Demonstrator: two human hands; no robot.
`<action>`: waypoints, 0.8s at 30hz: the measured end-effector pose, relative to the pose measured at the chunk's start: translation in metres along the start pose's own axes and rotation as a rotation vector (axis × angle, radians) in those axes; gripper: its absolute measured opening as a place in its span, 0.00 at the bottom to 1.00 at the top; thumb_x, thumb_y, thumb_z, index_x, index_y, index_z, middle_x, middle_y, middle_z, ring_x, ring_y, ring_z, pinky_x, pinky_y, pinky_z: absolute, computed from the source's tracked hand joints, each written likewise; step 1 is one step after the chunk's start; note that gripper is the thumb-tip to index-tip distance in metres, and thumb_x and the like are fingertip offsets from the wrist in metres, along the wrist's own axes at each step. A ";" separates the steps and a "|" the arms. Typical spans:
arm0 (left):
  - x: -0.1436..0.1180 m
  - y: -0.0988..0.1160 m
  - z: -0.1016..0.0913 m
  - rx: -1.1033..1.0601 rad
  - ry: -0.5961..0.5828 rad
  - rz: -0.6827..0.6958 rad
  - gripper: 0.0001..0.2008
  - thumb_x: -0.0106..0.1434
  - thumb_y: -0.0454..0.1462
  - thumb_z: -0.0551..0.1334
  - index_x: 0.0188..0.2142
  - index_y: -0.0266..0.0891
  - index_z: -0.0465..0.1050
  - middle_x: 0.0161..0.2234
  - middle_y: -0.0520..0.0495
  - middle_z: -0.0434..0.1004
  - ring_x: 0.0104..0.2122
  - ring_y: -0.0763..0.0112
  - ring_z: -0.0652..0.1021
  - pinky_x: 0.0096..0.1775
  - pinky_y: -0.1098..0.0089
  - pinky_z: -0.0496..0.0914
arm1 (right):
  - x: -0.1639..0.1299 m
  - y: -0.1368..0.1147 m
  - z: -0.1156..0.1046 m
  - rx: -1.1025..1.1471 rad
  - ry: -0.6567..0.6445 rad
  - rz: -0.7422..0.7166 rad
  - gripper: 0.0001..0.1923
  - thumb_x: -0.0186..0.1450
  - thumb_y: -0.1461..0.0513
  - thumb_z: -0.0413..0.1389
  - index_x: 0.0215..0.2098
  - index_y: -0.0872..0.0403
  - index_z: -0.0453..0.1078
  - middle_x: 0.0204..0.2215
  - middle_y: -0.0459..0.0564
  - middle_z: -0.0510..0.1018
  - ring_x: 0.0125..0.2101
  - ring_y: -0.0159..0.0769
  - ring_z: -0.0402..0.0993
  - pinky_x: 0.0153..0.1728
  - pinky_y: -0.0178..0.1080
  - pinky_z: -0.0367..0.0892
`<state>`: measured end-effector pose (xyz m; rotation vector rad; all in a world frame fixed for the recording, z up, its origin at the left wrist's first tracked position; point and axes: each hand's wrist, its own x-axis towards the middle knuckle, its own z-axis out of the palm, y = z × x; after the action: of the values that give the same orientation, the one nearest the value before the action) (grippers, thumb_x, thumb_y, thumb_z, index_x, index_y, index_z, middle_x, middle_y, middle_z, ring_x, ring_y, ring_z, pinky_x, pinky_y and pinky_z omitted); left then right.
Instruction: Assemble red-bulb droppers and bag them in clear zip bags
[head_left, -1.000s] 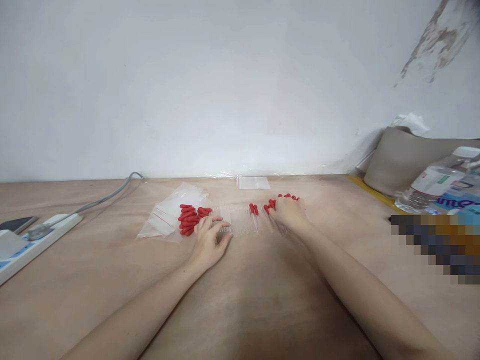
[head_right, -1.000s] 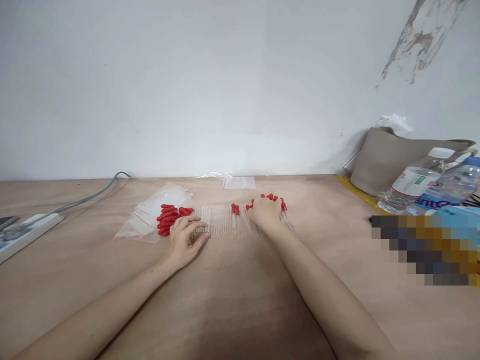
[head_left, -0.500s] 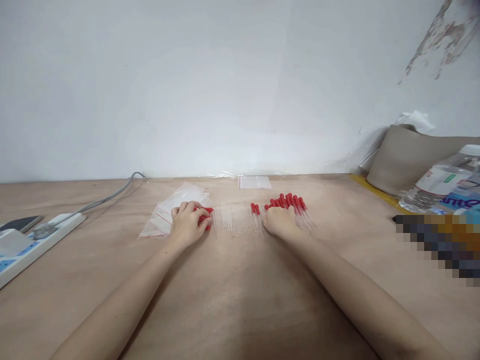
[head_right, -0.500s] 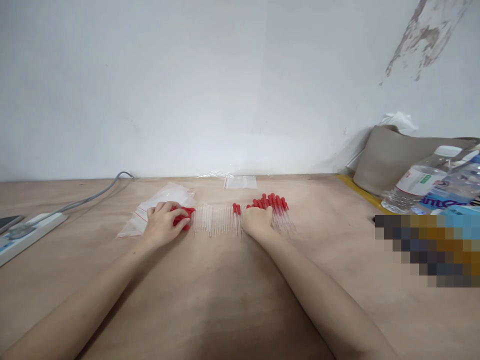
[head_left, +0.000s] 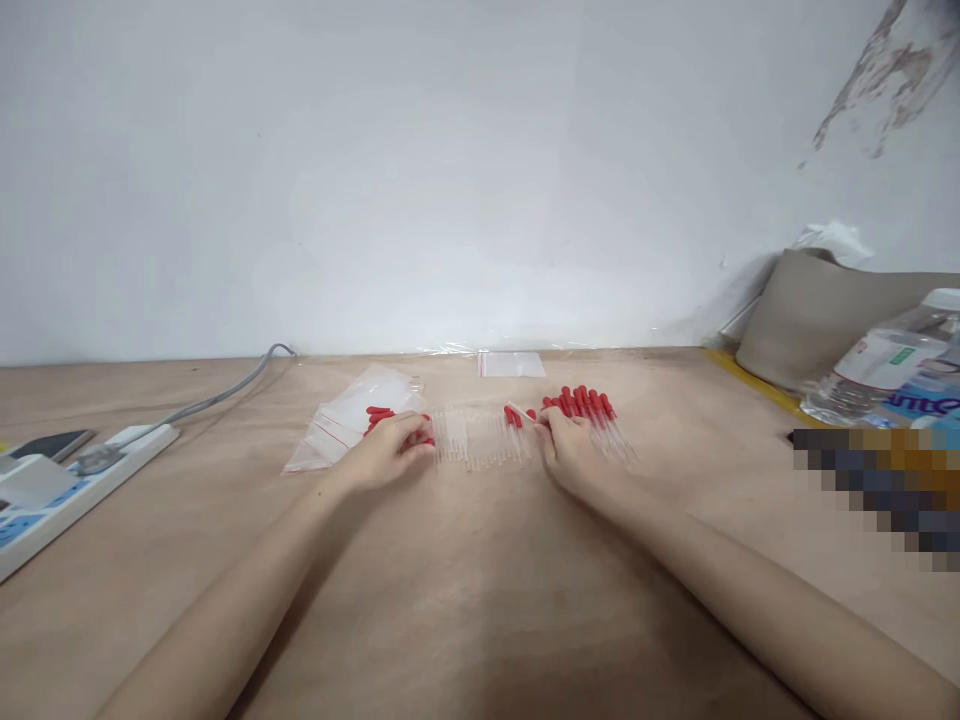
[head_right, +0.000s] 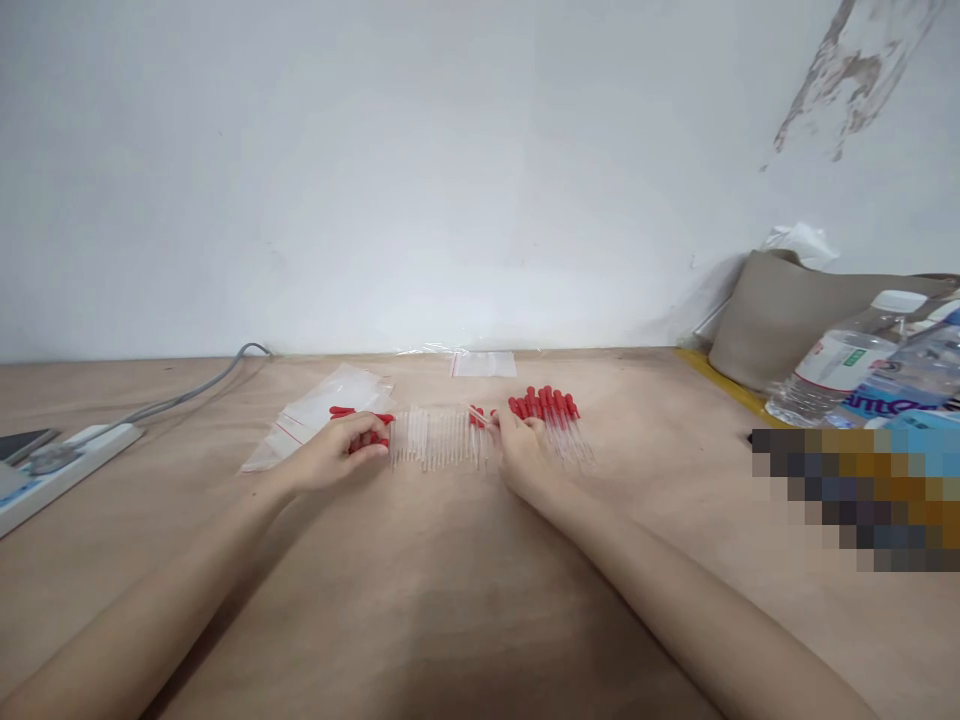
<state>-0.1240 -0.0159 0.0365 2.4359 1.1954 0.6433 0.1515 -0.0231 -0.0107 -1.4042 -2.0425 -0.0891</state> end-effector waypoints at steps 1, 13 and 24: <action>0.000 0.006 0.004 -0.116 0.017 -0.022 0.07 0.59 0.40 0.55 0.34 0.38 0.66 0.30 0.49 0.69 0.29 0.71 0.70 0.33 0.70 0.65 | -0.006 0.000 0.002 0.033 0.046 -0.049 0.13 0.66 0.62 0.38 0.39 0.57 0.63 0.33 0.54 0.74 0.32 0.38 0.68 0.37 0.41 0.56; -0.001 0.023 0.078 -0.576 0.306 -0.114 0.08 0.54 0.39 0.61 0.29 0.35 0.66 0.33 0.47 0.71 0.30 0.73 0.74 0.33 0.70 0.70 | -0.031 -0.013 -0.001 0.168 0.029 -0.190 0.11 0.64 0.65 0.42 0.39 0.54 0.65 0.35 0.52 0.73 0.37 0.35 0.67 0.40 0.39 0.54; -0.004 0.023 0.073 -0.221 0.211 -0.010 0.10 0.61 0.39 0.55 0.37 0.39 0.73 0.47 0.44 0.66 0.43 0.66 0.72 0.41 0.65 0.68 | -0.031 -0.016 0.000 0.197 -0.015 -0.232 0.09 0.64 0.64 0.43 0.38 0.55 0.65 0.34 0.50 0.73 0.36 0.32 0.67 0.41 0.39 0.50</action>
<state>-0.0717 -0.0410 -0.0143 2.2199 1.1441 0.9944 0.1449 -0.0554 -0.0228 -1.0493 -2.1549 0.0241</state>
